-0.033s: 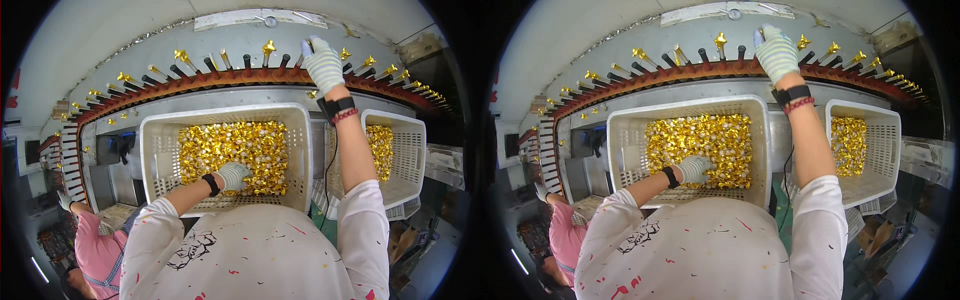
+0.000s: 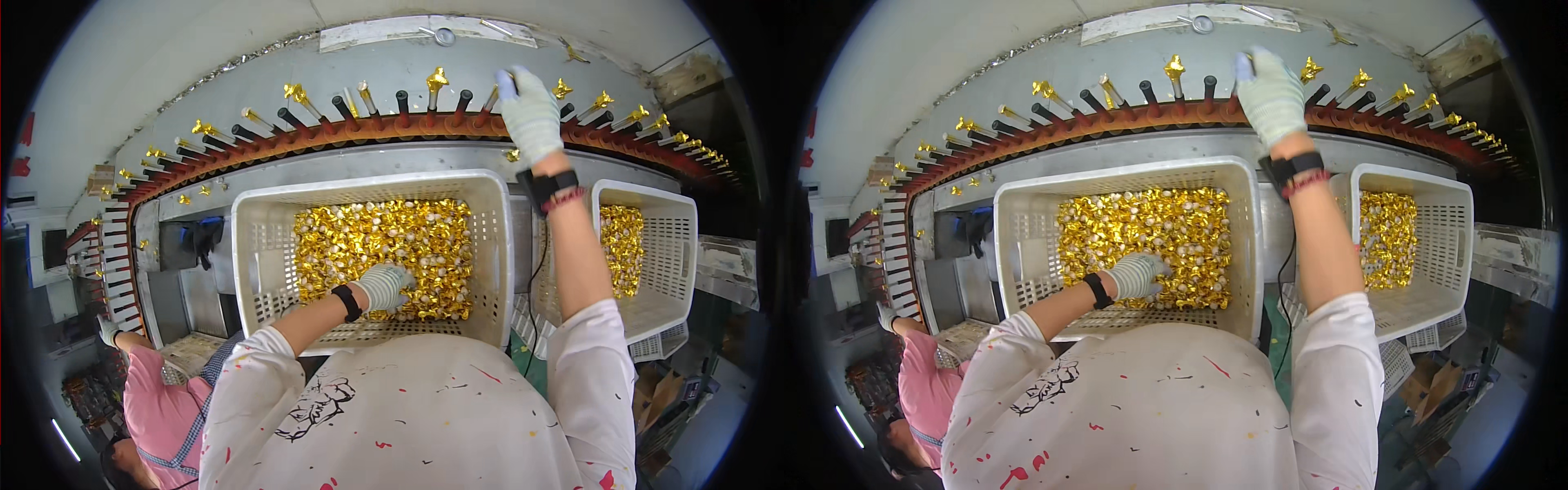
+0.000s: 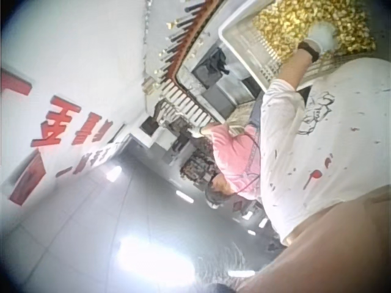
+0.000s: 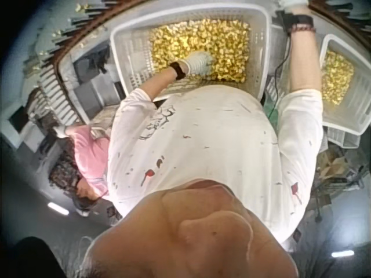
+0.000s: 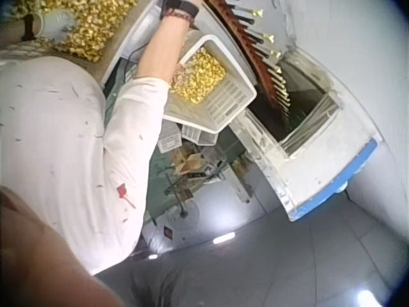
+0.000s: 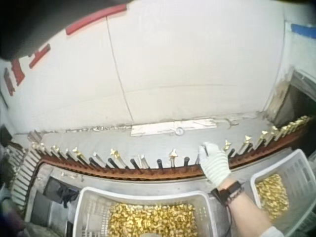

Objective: Placing small gold-colored parts onto a conveyor belt system in a manufacturing facility.

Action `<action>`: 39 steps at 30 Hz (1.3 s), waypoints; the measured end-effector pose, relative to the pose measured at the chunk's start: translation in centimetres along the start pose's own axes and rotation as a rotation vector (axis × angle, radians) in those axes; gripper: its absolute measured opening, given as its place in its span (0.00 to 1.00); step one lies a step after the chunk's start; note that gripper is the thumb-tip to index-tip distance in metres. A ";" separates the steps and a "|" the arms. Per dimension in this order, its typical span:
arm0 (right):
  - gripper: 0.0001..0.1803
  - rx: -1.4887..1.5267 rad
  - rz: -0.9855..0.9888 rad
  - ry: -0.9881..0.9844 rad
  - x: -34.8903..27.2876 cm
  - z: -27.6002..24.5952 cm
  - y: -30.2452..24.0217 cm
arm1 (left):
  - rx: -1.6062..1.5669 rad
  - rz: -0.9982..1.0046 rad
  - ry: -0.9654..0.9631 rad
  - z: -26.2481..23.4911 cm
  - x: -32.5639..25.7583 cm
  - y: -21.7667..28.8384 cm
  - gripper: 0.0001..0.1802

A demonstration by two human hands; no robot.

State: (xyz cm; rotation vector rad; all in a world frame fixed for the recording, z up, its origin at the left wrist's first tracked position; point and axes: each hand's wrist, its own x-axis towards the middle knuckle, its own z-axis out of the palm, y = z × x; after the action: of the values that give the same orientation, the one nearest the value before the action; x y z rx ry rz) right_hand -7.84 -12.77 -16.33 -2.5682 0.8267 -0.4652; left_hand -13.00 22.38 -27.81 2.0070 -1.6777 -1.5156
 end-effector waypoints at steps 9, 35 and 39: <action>0.27 1.718 0.476 -0.532 -7.4 -4.6 0.9 | -0.243 -0.005 0.395 -5.3 -1.6 -0.5 0.14; 0.09 0.080 -0.454 -0.674 -27.2 -4.9 0.6 | 0.687 0.277 0.541 -21.1 3.8 9.9 0.19; 0.08 0.206 -0.422 -0.574 -26.5 -5.9 0.8 | 0.762 0.256 0.318 -22.3 5.4 10.1 0.22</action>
State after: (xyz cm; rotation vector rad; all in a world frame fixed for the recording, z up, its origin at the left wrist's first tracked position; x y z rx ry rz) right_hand -31.12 1.22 -16.52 -2.4720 0.0346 0.0825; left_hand -4.19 3.66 -13.63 2.0430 -2.4593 -0.4539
